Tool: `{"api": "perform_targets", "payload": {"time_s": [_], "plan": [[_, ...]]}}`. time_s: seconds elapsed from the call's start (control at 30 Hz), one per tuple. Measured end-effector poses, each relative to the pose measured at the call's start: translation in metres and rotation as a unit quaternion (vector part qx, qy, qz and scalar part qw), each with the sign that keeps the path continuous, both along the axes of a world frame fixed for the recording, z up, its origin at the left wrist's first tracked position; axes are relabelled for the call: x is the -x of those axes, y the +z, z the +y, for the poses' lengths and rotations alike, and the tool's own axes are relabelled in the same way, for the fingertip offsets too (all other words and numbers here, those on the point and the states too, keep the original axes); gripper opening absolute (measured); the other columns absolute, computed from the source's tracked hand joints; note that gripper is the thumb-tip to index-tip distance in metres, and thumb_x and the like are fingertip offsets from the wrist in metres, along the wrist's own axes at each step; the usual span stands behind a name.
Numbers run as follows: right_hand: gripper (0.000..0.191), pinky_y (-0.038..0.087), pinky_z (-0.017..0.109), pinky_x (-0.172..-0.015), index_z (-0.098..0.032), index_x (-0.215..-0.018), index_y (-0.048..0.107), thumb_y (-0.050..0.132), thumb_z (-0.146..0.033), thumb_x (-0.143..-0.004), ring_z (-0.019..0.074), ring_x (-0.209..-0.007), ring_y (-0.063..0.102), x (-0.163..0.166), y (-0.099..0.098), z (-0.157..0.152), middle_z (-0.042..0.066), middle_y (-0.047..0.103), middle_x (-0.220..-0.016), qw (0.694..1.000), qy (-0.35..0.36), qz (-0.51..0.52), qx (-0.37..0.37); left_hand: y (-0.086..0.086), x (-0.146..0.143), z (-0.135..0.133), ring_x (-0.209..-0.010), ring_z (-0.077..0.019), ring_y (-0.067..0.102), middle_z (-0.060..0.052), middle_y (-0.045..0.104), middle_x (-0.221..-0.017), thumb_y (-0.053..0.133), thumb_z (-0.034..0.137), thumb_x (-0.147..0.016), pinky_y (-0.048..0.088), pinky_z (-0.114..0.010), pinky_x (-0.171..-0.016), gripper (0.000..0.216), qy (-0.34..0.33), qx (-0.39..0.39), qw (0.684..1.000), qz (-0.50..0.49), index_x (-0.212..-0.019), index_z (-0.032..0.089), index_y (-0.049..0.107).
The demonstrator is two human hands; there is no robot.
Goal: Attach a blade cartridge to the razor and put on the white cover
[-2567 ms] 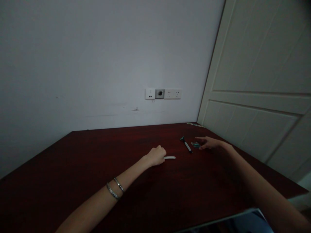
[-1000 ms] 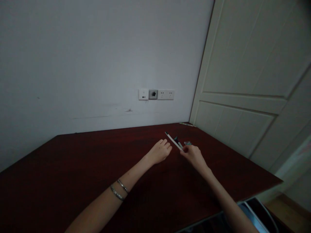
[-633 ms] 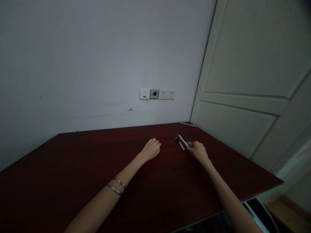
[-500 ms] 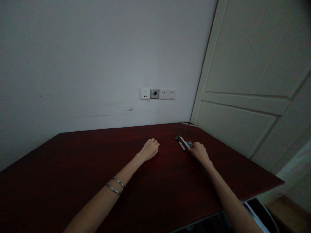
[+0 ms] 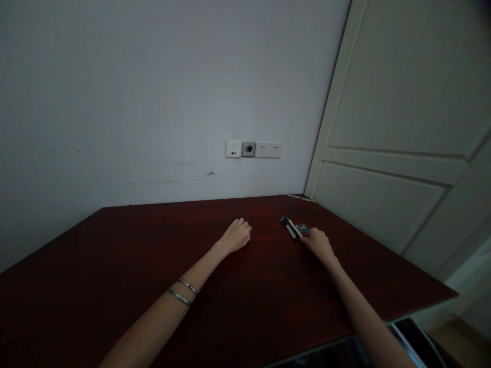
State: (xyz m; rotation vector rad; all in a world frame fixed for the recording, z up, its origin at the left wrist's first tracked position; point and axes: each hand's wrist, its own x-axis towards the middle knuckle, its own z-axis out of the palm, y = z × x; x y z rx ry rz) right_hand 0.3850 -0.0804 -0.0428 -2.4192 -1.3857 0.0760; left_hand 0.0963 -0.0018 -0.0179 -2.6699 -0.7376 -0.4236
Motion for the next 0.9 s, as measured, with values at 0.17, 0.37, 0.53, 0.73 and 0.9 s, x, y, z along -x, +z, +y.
{"api": "perform_targets", "payload": {"time_s": [0.17, 0.37, 0.53, 0.73, 0.9], "plan": [[0.039, 0.047, 0.033, -0.065, -0.015, -0.089, 0.067, 0.053, -0.049, -0.074, 0.0306, -0.086, 0.064, 0.004, 0.012, -0.006, 0.019, 0.066, -0.094, 1.000, -0.017, -0.001, -0.007, 0.000, 0.009, 0.002, -0.093, -0.0215, 0.048, -0.010, 0.059, -0.094, 0.043, 0.022, -0.085, 0.035, -0.033, -0.084, 0.020, 0.012, 0.002, 1.000, 0.001, -0.093, 0.012, 0.059], [0.039, 0.046, 0.035, -0.069, -0.020, -0.101, 0.066, 0.045, -0.045, -0.080, 0.0300, -0.089, 0.063, 0.040, 0.039, 0.004, 0.014, 0.066, -0.096, 0.998, 0.046, -0.028, -0.022, -0.005, 0.030, 0.014, -0.095, -0.0221, 0.050, -0.011, 0.060, -0.099, 0.043, 0.023, -0.085, 0.037, -0.034, -0.085, 0.024, 0.064, 0.040, 0.997, -0.004, -0.099, 0.013, 0.059], [0.033, 0.042, 0.030, -0.081, -0.016, -0.102, 0.064, 0.046, -0.034, -0.081, 0.0243, -0.098, 0.059, 0.096, 0.037, 0.037, 0.012, 0.064, -0.105, 0.974, 0.215, -0.054, -0.045, -0.013, 0.067, 0.027, -0.097, -0.0236, 0.051, -0.012, 0.060, -0.102, 0.044, 0.025, -0.084, 0.037, -0.034, -0.087, 0.026, 0.146, 0.068, 0.987, -0.009, -0.100, 0.012, 0.060], [0.043, 0.037, 0.029, -0.091, -0.013, -0.115, 0.058, 0.051, -0.037, -0.080, 0.0230, -0.107, 0.052, 0.147, 0.014, 0.072, 0.014, 0.054, -0.119, 0.931, 0.359, -0.050, -0.034, -0.020, 0.116, 0.031, -0.098, -0.0260, 0.051, -0.015, 0.059, -0.103, 0.039, 0.028, -0.086, 0.037, -0.037, -0.088, 0.031, 0.206, 0.065, 0.976, -0.019, -0.102, 0.010, 0.059], [0.055, 0.031, 0.035, -0.099, -0.006, -0.125, 0.048, 0.044, -0.042, -0.084, 0.0270, -0.121, 0.040, 0.159, -0.005, 0.087, 0.020, 0.043, -0.132, 0.921, 0.385, -0.052, -0.037, -0.026, 0.137, 0.033, -0.103, -0.0268, 0.049, -0.016, 0.057, -0.110, 0.033, 0.033, -0.089, 0.036, -0.038, -0.090, 0.039, 0.229, 0.069, 0.971, -0.030, -0.110, 0.009, 0.056]]}}
